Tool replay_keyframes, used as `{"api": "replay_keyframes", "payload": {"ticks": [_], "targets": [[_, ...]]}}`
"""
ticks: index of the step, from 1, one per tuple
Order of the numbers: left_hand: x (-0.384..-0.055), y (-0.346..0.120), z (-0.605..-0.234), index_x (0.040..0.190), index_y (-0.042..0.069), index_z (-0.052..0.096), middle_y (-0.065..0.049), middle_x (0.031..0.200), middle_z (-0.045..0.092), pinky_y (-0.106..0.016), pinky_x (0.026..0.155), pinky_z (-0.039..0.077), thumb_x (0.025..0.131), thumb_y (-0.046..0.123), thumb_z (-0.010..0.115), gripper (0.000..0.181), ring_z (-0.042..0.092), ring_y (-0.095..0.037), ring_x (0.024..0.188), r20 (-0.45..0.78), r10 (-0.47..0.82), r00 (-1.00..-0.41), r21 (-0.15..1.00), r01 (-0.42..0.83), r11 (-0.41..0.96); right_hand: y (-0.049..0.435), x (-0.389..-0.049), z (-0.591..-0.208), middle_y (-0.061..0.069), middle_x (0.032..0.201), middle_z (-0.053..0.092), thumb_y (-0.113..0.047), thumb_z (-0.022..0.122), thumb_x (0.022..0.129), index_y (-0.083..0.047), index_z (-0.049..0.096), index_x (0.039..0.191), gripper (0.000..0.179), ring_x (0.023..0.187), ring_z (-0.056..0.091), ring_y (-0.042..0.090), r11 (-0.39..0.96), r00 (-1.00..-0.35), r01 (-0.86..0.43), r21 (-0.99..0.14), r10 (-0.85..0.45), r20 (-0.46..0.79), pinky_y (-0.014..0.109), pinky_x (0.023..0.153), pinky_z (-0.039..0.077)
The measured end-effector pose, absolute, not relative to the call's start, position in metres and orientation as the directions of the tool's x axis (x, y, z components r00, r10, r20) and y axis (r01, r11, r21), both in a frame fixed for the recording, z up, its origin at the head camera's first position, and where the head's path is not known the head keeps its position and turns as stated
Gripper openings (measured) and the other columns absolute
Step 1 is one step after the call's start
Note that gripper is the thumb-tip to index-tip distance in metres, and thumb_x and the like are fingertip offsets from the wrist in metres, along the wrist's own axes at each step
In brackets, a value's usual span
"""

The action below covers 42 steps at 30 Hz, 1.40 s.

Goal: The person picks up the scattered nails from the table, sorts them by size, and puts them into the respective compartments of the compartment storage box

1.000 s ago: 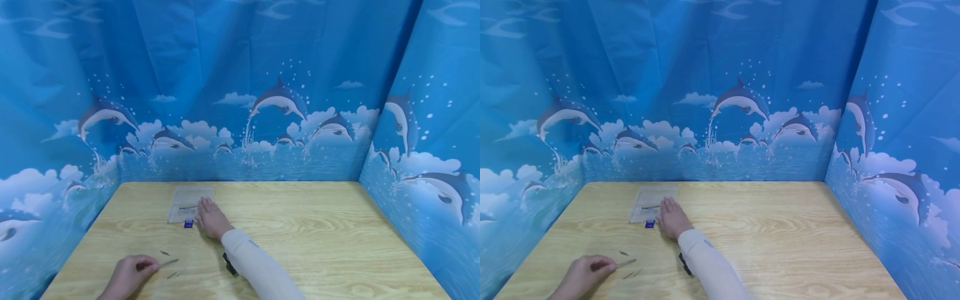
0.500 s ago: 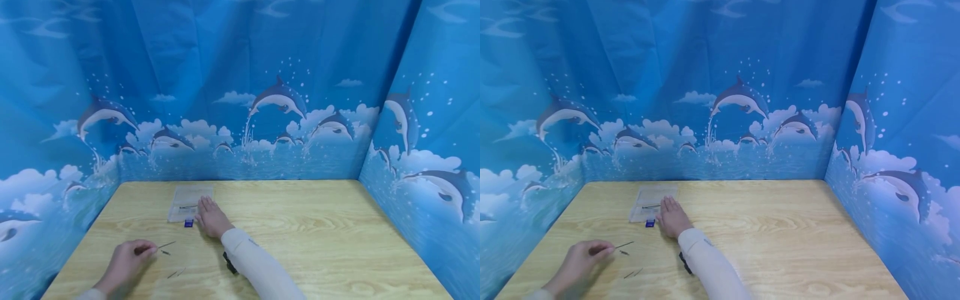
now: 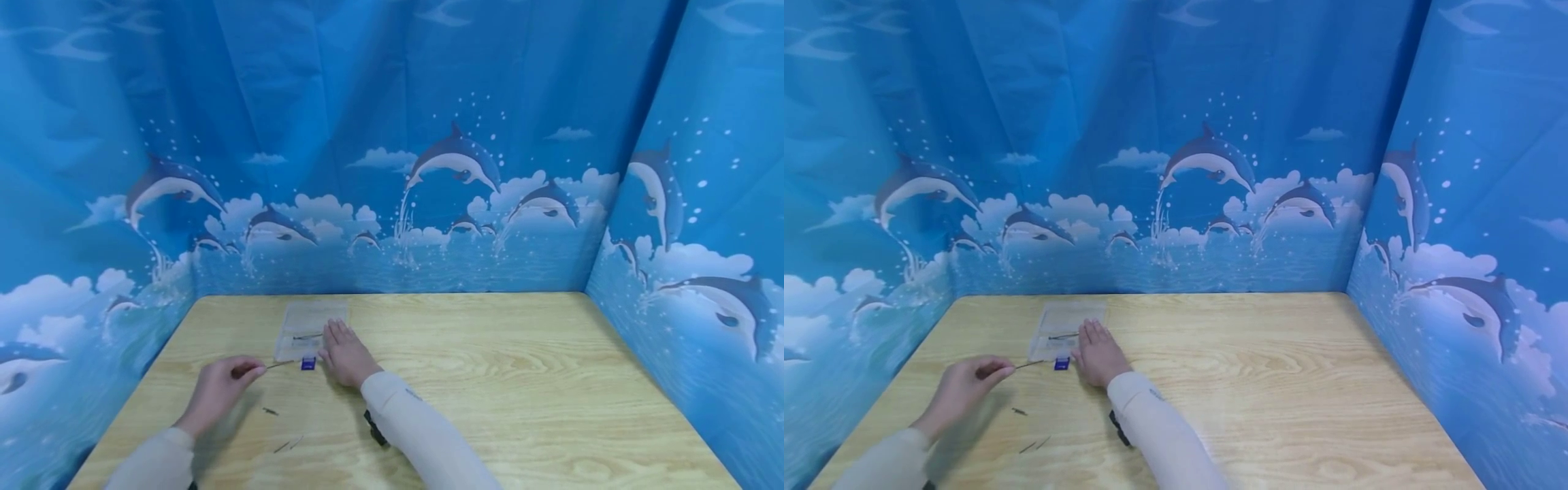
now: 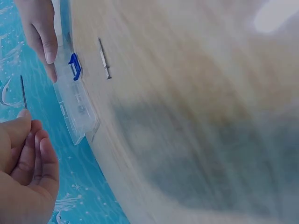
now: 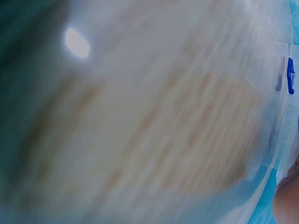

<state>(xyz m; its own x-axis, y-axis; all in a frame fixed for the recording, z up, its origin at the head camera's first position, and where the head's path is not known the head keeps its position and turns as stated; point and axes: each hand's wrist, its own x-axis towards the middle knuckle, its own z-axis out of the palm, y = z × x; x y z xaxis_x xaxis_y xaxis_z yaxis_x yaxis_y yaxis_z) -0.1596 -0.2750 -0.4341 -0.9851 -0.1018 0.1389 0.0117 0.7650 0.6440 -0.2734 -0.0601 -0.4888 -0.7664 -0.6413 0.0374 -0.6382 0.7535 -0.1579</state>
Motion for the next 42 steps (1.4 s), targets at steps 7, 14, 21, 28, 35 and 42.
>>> {"api": "replay_keyframes", "payload": {"ticks": [7, 14, 21, 28, 35, 42], "targets": [[-0.177, -0.274, -0.43, 0.102, 0.003, 0.071, -0.009, 0.093, 0.072, -0.03, 0.066, 0.055, 0.091, 0.014, 0.066, 0.016, 0.066, -0.019, 0.081, 0.179, -0.104, -0.978, 0.65, 0.039, 0.759, -0.059, -0.275, -0.49, 0.011, 0.159, 0.017, -0.037, 0.025, 0.105, -0.005, 0.02, 0.151, 0.056, 0.147, 0.013, 0.025, 0.752, -0.764, -0.642, -0.148, -0.643, 0.049, 0.035, 0.119, 0.014], [-0.193, -0.27, -0.427, 0.1, 0.001, 0.071, -0.012, 0.091, 0.072, -0.031, 0.065, 0.055, 0.09, 0.012, 0.066, 0.015, 0.066, -0.019, 0.078, 0.22, -0.091, -0.971, 0.639, 0.073, 0.766, -0.06, -0.274, -0.491, 0.009, 0.159, 0.016, -0.038, 0.025, 0.105, -0.006, 0.019, 0.152, 0.056, 0.147, 0.012, 0.023, 0.759, -0.77, -0.635, -0.145, -0.637, 0.037, 0.033, 0.119, 0.012], [-0.214, -0.267, -0.432, 0.099, 0.0, 0.071, -0.015, 0.092, 0.072, -0.037, 0.068, 0.056, 0.09, 0.009, 0.066, 0.013, 0.067, -0.024, 0.081, 0.233, -0.097, -0.968, 0.638, 0.077, 0.766, -0.061, -0.274, -0.49, 0.009, 0.159, 0.016, -0.038, 0.025, 0.105, -0.006, 0.019, 0.152, 0.056, 0.147, 0.012, 0.023, 0.762, -0.773, -0.631, -0.144, -0.633, 0.036, 0.034, 0.119, 0.013], [-0.229, -0.266, -0.44, 0.099, 0.001, 0.071, -0.015, 0.092, 0.071, -0.036, 0.068, 0.056, 0.091, 0.011, 0.065, 0.014, 0.066, -0.023, 0.081, 0.208, -0.147, -0.967, 0.673, 0.032, 0.739, -0.06, -0.274, -0.491, 0.01, 0.159, 0.017, -0.038, 0.027, 0.105, -0.006, 0.02, 0.151, 0.056, 0.147, 0.013, 0.023, 0.761, -0.772, -0.633, -0.143, -0.634, 0.047, 0.034, 0.119, 0.014], [-0.242, -0.265, -0.452, 0.097, 0.0, 0.071, -0.015, 0.091, 0.071, -0.037, 0.071, 0.056, 0.089, 0.012, 0.068, 0.014, 0.066, -0.024, 0.081, 0.209, -0.179, -0.961, 0.705, 0.022, 0.709, -0.062, -0.273, -0.492, 0.01, 0.159, 0.017, -0.038, 0.027, 0.105, -0.005, 0.021, 0.151, 0.057, 0.146, 0.014, 0.024, 0.76, -0.773, -0.631, -0.155, -0.632, 0.054, 0.035, 0.119, 0.014], [-0.25, -0.259, -0.459, 0.097, 0.001, 0.072, -0.014, 0.091, 0.072, -0.04, 0.074, 0.055, 0.09, 0.012, 0.068, 0.014, 0.066, -0.025, 0.083, 0.179, -0.207, -0.962, 0.718, -0.017, 0.696, -0.062, -0.274, -0.494, 0.009, 0.159, 0.017, -0.039, 0.026, 0.105, -0.006, 0.021, 0.151, 0.057, 0.147, 0.013, 0.023, 0.763, -0.777, -0.628, -0.153, -0.627, 0.06, 0.034, 0.119, 0.013]]}}
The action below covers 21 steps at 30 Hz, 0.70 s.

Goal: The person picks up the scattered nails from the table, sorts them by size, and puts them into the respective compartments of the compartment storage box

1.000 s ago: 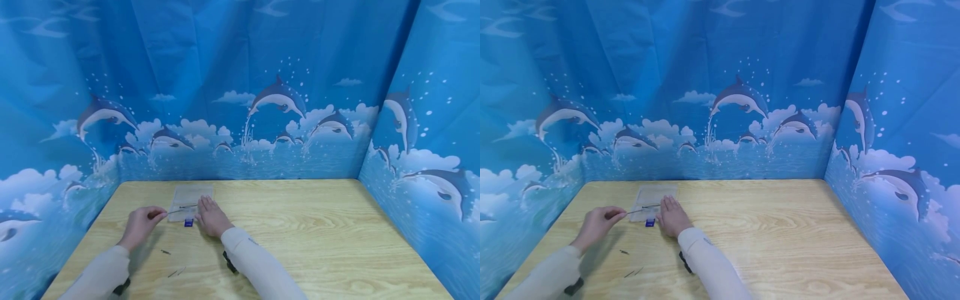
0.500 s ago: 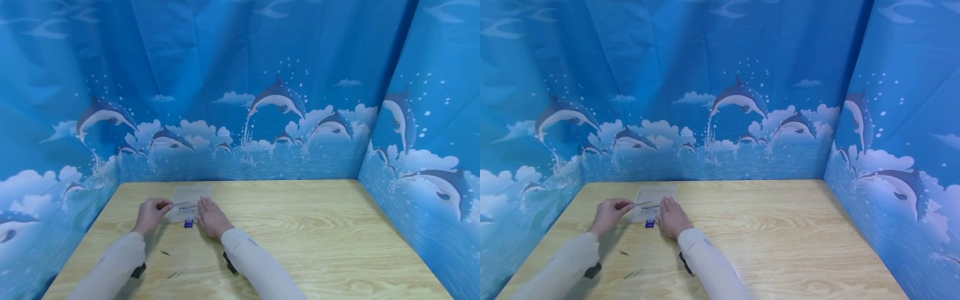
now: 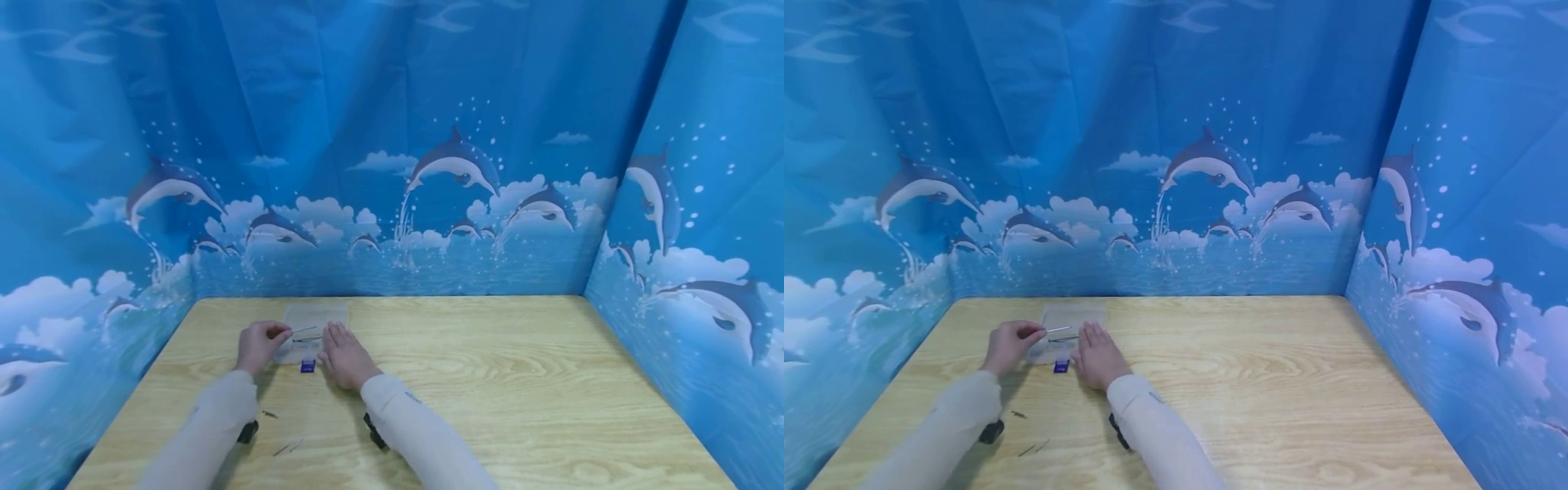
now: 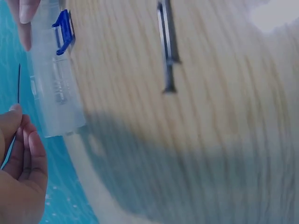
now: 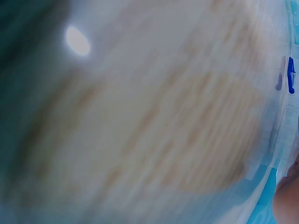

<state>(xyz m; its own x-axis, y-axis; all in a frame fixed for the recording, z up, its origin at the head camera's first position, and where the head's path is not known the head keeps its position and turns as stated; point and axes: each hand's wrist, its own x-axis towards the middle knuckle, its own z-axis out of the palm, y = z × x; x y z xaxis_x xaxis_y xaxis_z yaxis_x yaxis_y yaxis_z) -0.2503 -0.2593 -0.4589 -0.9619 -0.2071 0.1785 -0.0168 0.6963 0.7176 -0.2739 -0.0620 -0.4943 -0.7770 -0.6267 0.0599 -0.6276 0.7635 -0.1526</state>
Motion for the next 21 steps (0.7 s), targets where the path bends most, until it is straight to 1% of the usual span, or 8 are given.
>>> {"api": "replay_keyframes", "payload": {"ticks": [6, 9, 16, 21], "targets": [[-0.2523, -0.2567, -0.4644, 0.097, 0.001, 0.072, -0.015, 0.093, 0.072, -0.043, 0.078, 0.054, 0.09, 0.012, 0.068, 0.013, 0.066, -0.027, 0.087, 0.146, -0.245, -0.958, 0.727, -0.064, 0.683, -0.06, -0.2741, -0.4922, 0.011, 0.159, 0.017, -0.038, 0.027, 0.105, -0.006, 0.021, 0.151, 0.056, 0.147, 0.013, 0.024, 0.756, -0.77, -0.635, -0.158, -0.634, 0.064, 0.035, 0.119, 0.014], [-0.2534, -0.2569, -0.4663, 0.097, 0.001, 0.072, -0.015, 0.094, 0.071, -0.044, 0.079, 0.054, 0.09, 0.01, 0.067, 0.012, 0.066, -0.028, 0.088, 0.143, -0.25, -0.958, 0.72, -0.073, 0.69, -0.0598, -0.2736, -0.493, 0.011, 0.159, 0.017, -0.038, 0.027, 0.105, -0.005, 0.021, 0.151, 0.056, 0.147, 0.013, 0.025, 0.752, -0.764, -0.644, -0.142, -0.643, 0.062, 0.035, 0.119, 0.015], [-0.2574, -0.2557, -0.4664, 0.098, 0.001, 0.072, -0.017, 0.098, 0.071, -0.046, 0.081, 0.054, 0.09, 0.006, 0.066, 0.011, 0.065, -0.031, 0.092, 0.133, -0.216, -0.967, 0.669, -0.072, 0.74, -0.0608, -0.2751, -0.4944, 0.01, 0.159, 0.016, -0.039, 0.025, 0.105, -0.007, 0.021, 0.152, 0.056, 0.147, 0.013, 0.023, 0.754, -0.77, -0.636, -0.164, -0.634, 0.068, 0.034, 0.119, 0.012], [-0.2582, -0.2546, -0.4663, 0.099, 0.001, 0.072, -0.017, 0.099, 0.071, -0.046, 0.081, 0.053, 0.089, 0.006, 0.066, 0.012, 0.065, -0.031, 0.093, 0.118, -0.22, -0.968, 0.65, -0.092, 0.755, -0.0614, -0.2739, -0.493, 0.009, 0.159, 0.015, -0.038, 0.025, 0.105, -0.007, 0.019, 0.152, 0.056, 0.147, 0.011, 0.023, 0.758, -0.772, -0.632, -0.161, -0.633, 0.049, 0.034, 0.119, 0.011]]}}
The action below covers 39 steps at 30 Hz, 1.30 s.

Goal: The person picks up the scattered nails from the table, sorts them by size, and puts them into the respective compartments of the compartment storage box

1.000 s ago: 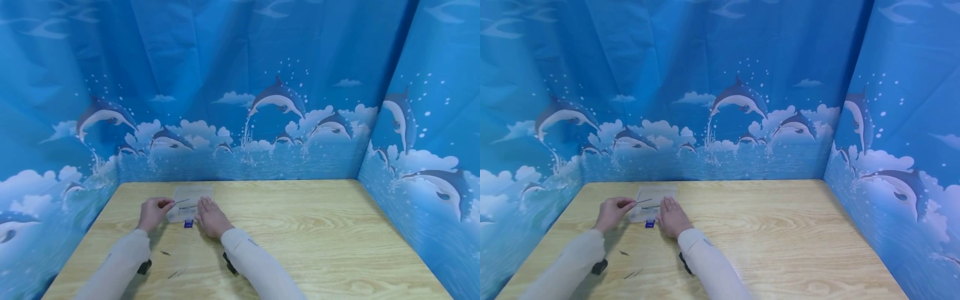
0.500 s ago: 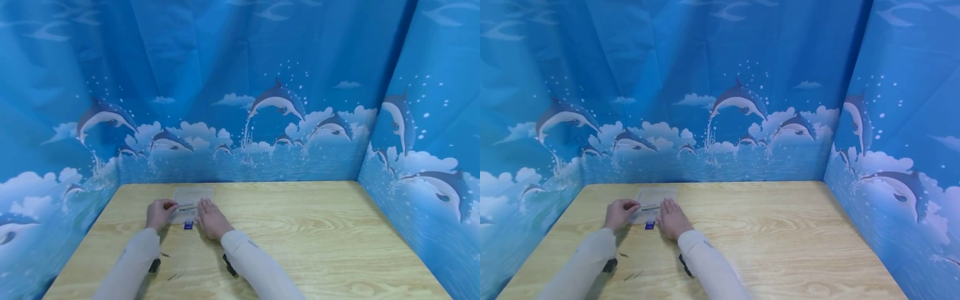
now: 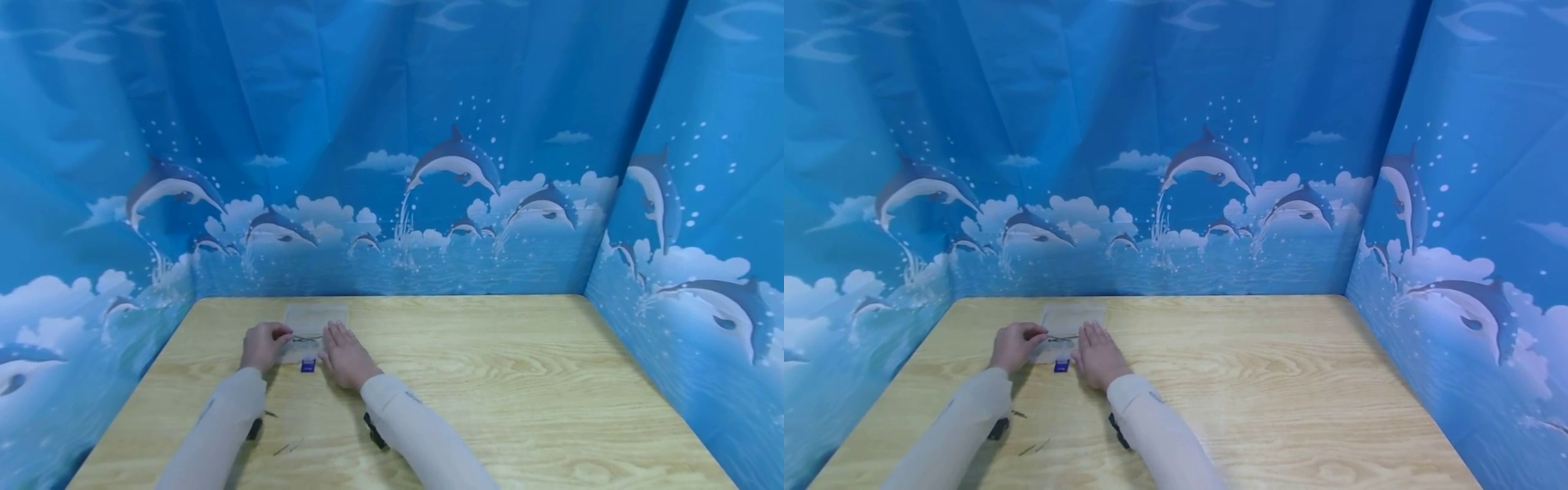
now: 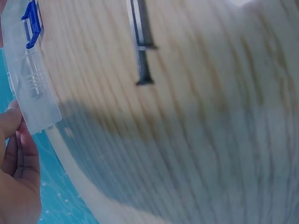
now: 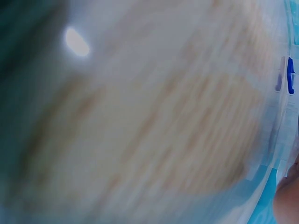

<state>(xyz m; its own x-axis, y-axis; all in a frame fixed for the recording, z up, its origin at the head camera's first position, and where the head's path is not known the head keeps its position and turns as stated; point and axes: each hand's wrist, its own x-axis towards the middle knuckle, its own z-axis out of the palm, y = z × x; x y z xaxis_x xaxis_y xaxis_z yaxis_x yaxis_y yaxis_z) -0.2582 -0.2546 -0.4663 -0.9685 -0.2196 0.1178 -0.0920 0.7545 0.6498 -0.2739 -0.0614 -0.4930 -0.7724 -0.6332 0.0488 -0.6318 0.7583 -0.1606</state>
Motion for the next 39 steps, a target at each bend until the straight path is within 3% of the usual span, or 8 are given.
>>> {"api": "replay_keyframes", "payload": {"ticks": [25, 39], "targets": [[-0.255, -0.253, -0.46, 0.101, 0.002, 0.071, -0.016, 0.1, 0.071, -0.045, 0.081, 0.053, 0.09, 0.006, 0.065, 0.013, 0.065, -0.029, 0.093, 0.098, -0.212, -0.972, 0.649, -0.099, 0.754, -0.063, -0.276, -0.493, 0.01, 0.159, 0.016, -0.039, 0.026, 0.105, -0.006, 0.02, 0.152, 0.057, 0.147, 0.013, 0.024, 0.761, -0.772, -0.632, -0.145, -0.634, 0.04, 0.034, 0.119, 0.013], [-0.234, -0.273, -0.453, 0.103, 0.001, 0.07, -0.014, 0.098, 0.071, -0.042, 0.077, 0.055, 0.09, 0.013, 0.067, 0.018, 0.065, -0.025, 0.087, 0.123, -0.066, -0.99, 0.636, 0.028, 0.771, -0.062, -0.276, -0.494, 0.01, 0.159, 0.015, -0.038, 0.026, 0.105, -0.006, 0.019, 0.152, 0.057, 0.147, 0.01, 0.023, 0.754, -0.772, -0.63, -0.185, -0.634, 0.046, 0.035, 0.119, 0.011]]}}
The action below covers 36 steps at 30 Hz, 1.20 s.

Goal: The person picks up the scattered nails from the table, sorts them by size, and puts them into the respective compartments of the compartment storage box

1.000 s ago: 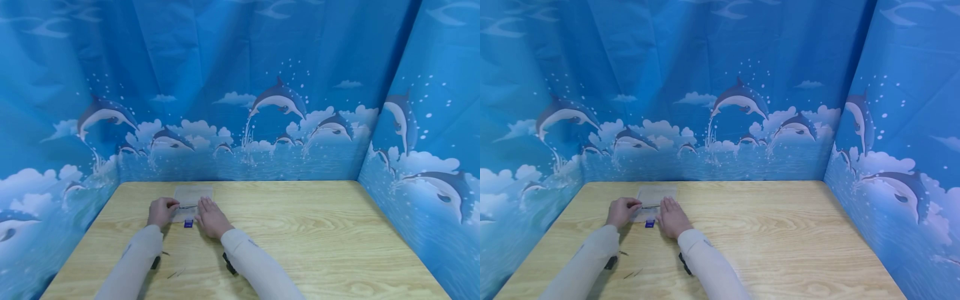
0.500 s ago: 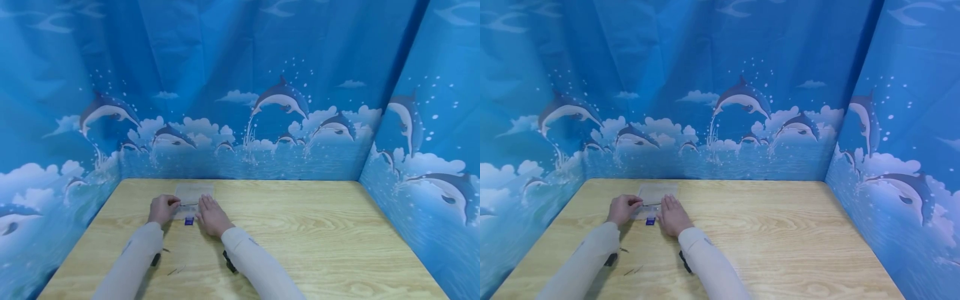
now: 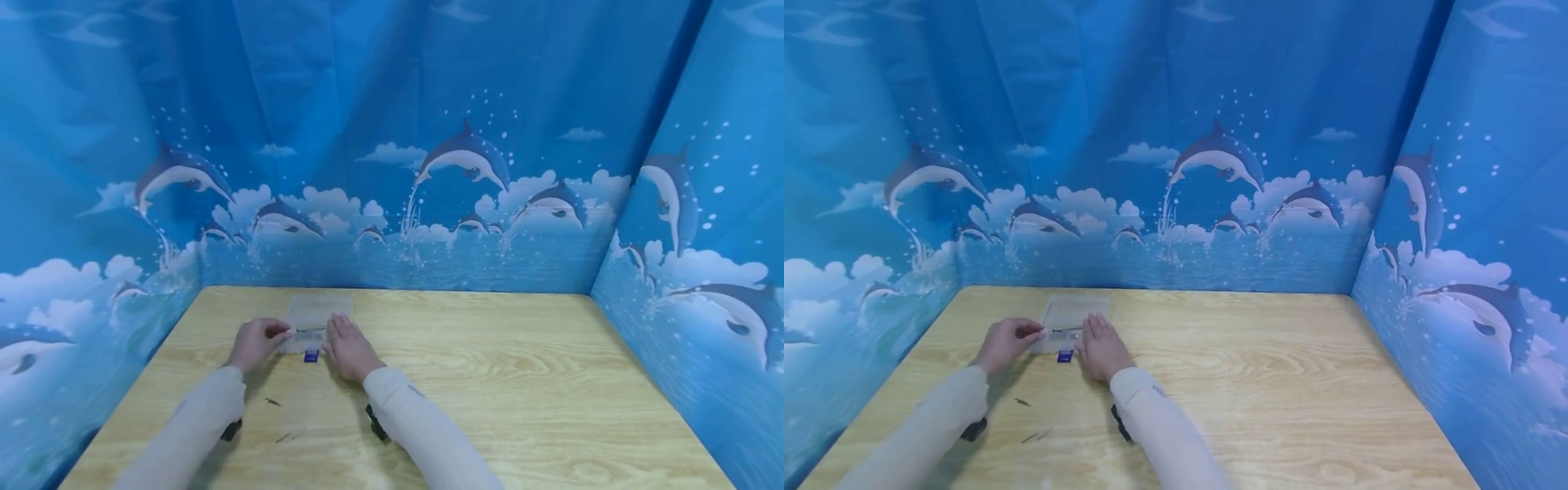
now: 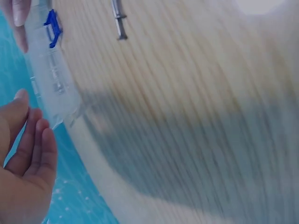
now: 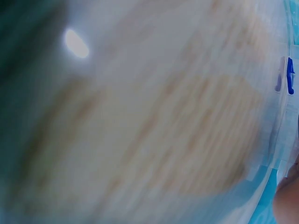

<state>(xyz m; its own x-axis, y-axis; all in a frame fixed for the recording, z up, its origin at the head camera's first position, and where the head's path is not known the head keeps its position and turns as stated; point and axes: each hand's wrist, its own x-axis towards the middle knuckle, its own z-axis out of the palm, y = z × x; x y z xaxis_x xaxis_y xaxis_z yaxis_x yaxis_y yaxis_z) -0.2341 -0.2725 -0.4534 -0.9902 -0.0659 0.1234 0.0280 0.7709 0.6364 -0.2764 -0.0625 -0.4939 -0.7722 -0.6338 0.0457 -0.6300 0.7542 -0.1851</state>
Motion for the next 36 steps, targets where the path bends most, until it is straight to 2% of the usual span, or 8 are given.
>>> {"api": "replay_keyframes", "payload": {"ticks": [9, 18, 24, 30, 36], "targets": [[-0.202, -0.294, -0.442, 0.105, -0.002, 0.069, -0.015, 0.098, 0.07, -0.042, 0.079, 0.056, 0.087, 0.009, 0.069, 0.021, 0.066, -0.025, 0.087, 0.013, 0.107, -0.994, 0.639, 0.091, 0.764, -0.064, -0.277, -0.495, 0.01, 0.159, 0.016, -0.038, 0.024, 0.106, -0.005, 0.019, 0.152, 0.057, 0.147, 0.01, 0.023, 0.755, -0.771, -0.633, -0.172, -0.634, 0.051, 0.034, 0.119, 0.011], [-0.17, -0.308, -0.447, 0.104, -0.003, 0.068, -0.015, 0.098, 0.071, -0.041, 0.08, 0.056, 0.083, 0.007, 0.071, 0.023, 0.067, -0.025, 0.088, -0.069, 0.147, -0.987, 0.663, 0.065, 0.746, -0.064, -0.277, -0.493, 0.009, 0.159, 0.014, -0.038, 0.025, 0.105, -0.006, 0.019, 0.152, 0.056, 0.147, 0.01, 0.023, 0.764, -0.781, -0.619, -0.18, -0.623, 0.042, 0.034, 0.119, 0.01], [-0.157, -0.307, -0.454, 0.1, 0.002, 0.071, -0.009, 0.094, 0.071, -0.033, 0.075, 0.056, 0.078, 0.008, 0.075, 0.024, 0.065, -0.017, 0.083, -0.134, 0.122, -0.983, 0.675, 0.0, 0.738, -0.064, -0.277, -0.494, 0.009, 0.16, 0.014, -0.039, 0.024, 0.105, -0.007, 0.019, 0.152, 0.057, 0.147, 0.009, 0.022, 0.763, -0.78, -0.621, -0.178, -0.624, 0.045, 0.034, 0.119, 0.009], [-0.152, -0.303, -0.464, 0.095, 0.006, 0.072, 0.0, 0.086, 0.07, -0.022, 0.067, 0.052, 0.075, 0.011, 0.078, 0.022, 0.061, -0.011, 0.076, -0.095, 0.143, -0.985, 0.679, 0.041, 0.733, -0.064, -0.277, -0.491, 0.009, 0.16, 0.013, -0.039, 0.024, 0.105, -0.007, 0.017, 0.152, 0.057, 0.147, 0.009, 0.023, 0.76, -0.778, -0.621, -0.191, -0.627, 0.033, 0.034, 0.119, 0.009], [-0.149, -0.299, -0.471, 0.091, 0.01, 0.072, 0.004, 0.083, 0.068, -0.02, 0.065, 0.05, 0.075, 0.011, 0.077, 0.016, 0.059, -0.008, 0.073, -0.056, 0.147, -0.988, 0.676, 0.071, 0.734, -0.063, -0.276, -0.49, 0.008, 0.16, 0.013, -0.038, 0.025, 0.105, -0.007, 0.018, 0.152, 0.056, 0.147, 0.008, 0.021, 0.763, -0.779, -0.618, -0.189, -0.626, 0.023, 0.033, 0.119, 0.009]]}}
